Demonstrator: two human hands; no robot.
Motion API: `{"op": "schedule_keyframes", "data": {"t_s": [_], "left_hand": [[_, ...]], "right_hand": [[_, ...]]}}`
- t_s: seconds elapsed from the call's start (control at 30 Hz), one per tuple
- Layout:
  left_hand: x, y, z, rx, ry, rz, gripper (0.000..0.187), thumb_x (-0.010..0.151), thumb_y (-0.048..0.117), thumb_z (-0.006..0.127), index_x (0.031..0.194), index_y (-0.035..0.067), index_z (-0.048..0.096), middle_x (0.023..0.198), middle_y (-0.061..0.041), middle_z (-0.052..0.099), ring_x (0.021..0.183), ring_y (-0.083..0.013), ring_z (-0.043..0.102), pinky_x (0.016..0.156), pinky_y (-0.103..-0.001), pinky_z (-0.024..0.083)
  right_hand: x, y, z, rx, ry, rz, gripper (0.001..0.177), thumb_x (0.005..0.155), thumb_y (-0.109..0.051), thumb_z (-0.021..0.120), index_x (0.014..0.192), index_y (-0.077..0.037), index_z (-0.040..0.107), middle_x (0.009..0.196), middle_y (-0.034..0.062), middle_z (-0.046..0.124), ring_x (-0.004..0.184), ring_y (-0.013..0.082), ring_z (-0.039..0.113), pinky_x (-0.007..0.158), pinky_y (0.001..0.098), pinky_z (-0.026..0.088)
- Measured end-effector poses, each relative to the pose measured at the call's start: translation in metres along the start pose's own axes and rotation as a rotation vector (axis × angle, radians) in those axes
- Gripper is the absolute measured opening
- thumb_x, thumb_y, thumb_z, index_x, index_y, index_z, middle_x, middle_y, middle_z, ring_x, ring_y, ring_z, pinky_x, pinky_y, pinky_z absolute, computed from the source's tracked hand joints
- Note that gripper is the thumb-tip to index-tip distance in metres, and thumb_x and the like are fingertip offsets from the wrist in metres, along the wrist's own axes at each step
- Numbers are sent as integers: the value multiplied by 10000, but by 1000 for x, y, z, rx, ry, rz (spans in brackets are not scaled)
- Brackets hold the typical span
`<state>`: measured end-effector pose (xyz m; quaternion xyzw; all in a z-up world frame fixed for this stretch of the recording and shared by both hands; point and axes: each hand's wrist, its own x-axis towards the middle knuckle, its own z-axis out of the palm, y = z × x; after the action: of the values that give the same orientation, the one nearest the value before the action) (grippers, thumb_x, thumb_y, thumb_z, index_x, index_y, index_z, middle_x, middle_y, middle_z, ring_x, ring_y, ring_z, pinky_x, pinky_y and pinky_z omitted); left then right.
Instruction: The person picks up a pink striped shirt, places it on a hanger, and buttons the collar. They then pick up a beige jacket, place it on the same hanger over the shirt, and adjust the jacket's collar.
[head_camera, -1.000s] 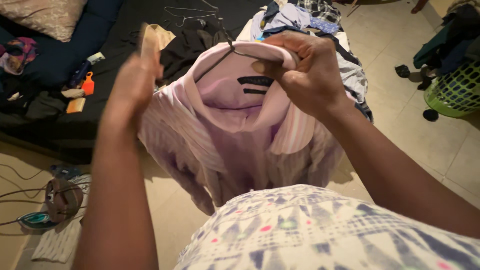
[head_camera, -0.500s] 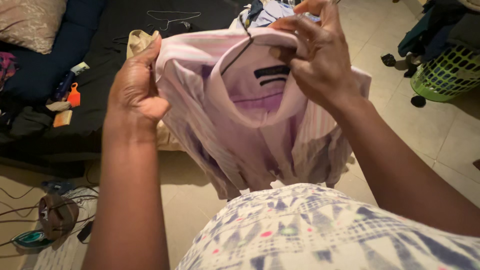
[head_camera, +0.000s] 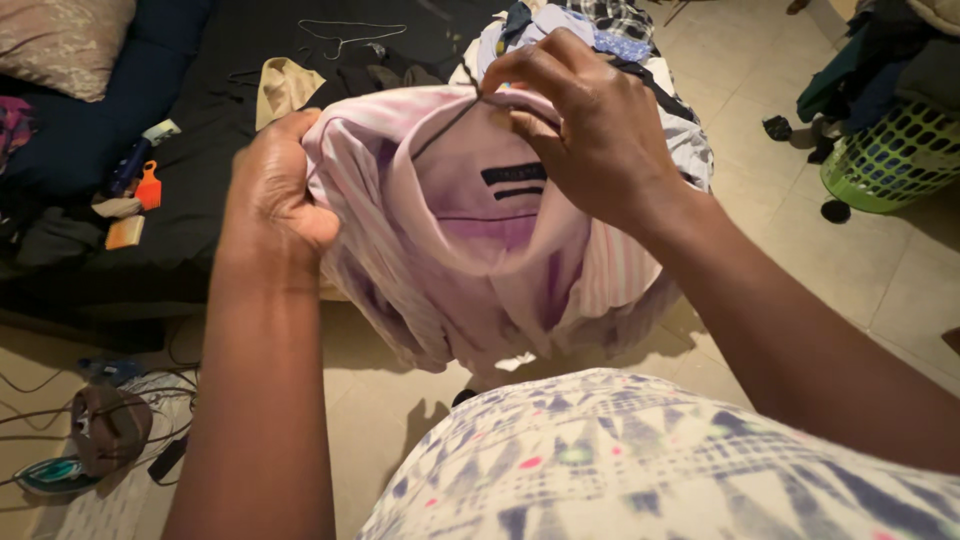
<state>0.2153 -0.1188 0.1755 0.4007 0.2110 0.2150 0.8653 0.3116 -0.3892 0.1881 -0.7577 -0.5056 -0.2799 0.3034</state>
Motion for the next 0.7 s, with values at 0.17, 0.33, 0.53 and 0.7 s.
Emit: {"op": "schedule_keyframes", "data": {"t_s": [0.17, 0.33, 0.53, 0.7], "left_hand": [[-18, 18, 4, 341, 221, 275, 174, 890, 107, 717, 1008, -18, 684, 966, -105, 768, 844, -181, 740, 785, -413, 581], [-30, 23, 5, 187, 90, 434, 184, 905, 98, 691, 945, -76, 736, 882, -124, 746, 762, -221, 720, 753, -409, 619], [-36, 21, 0, -44, 120, 358, 241, 944, 153, 644, 956, -83, 693, 892, -158, 752, 755, -260, 738, 675, -440, 611], [-25, 19, -12, -68, 103, 337, 252, 953, 125, 617, 1014, -107, 694, 955, -178, 763, 816, -271, 764, 755, -439, 651]], "right_hand": [[6, 11, 12, -92, 264, 50, 313, 978, 72, 711, 1209, -126, 640, 1245, 98, 635, 1032, 279, 740, 811, 397, 597], [20, 9, 13, -80, 245, 22, 393, 899, 131, 688, 1217, -96, 646, 1196, 140, 625, 940, 326, 703, 737, 434, 594], [23, -25, 20, 207, 246, -174, 379, 771, 165, 639, 1079, -48, 581, 1212, 159, 548, 1172, 332, 592, 924, 451, 564], [15, -46, 11, 104, 208, -348, 270, 788, 122, 780, 954, -18, 621, 1068, 126, 621, 1028, 304, 593, 856, 454, 516]]}}
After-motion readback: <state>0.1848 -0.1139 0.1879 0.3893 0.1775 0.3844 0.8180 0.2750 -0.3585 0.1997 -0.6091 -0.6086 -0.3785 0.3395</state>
